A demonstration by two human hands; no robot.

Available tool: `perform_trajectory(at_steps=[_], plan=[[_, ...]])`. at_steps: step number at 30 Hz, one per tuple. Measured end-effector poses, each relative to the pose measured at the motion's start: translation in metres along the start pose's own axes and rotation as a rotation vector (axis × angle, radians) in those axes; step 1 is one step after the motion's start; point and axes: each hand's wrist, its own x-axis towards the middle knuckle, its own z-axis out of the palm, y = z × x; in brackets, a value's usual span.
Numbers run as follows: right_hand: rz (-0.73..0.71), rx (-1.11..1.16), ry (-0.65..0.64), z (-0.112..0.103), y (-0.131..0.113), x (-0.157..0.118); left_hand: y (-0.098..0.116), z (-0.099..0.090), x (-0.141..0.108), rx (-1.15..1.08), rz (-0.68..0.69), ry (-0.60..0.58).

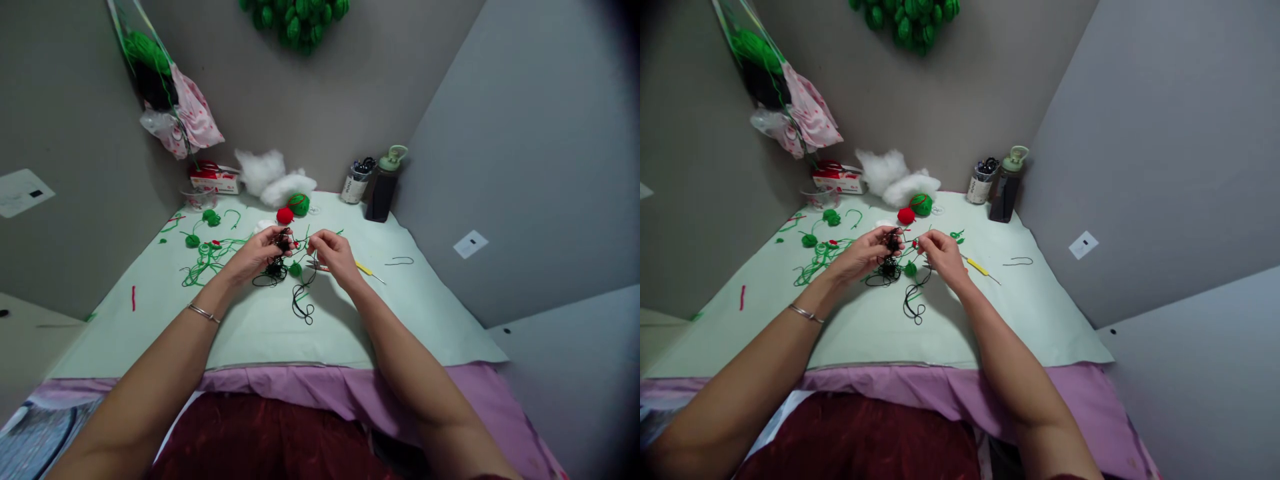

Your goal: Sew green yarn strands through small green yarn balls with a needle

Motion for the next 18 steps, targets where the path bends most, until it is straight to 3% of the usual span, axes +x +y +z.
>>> perform_trajectory(at_steps=[3, 9, 13, 18], plan=[[0.075, 0.101, -0.084, 0.003, 0.0, -0.001, -0.011, 0.002, 0.003, 0.032, 0.002, 0.058], [0.066, 0.098, -0.161, 0.014, 0.006, -0.003, -0.022, 0.009, 0.007, 0.076, 0.092, 0.132], [0.114, 0.133, -0.202, 0.012, 0.003, -0.002, -0.017, 0.009, 0.006, 0.002, 0.06, 0.135], [0.177, 0.267, -0.241, 0.007, -0.003, -0.004, -0.006, -0.001, 0.006, -0.123, 0.093, 0.223]])
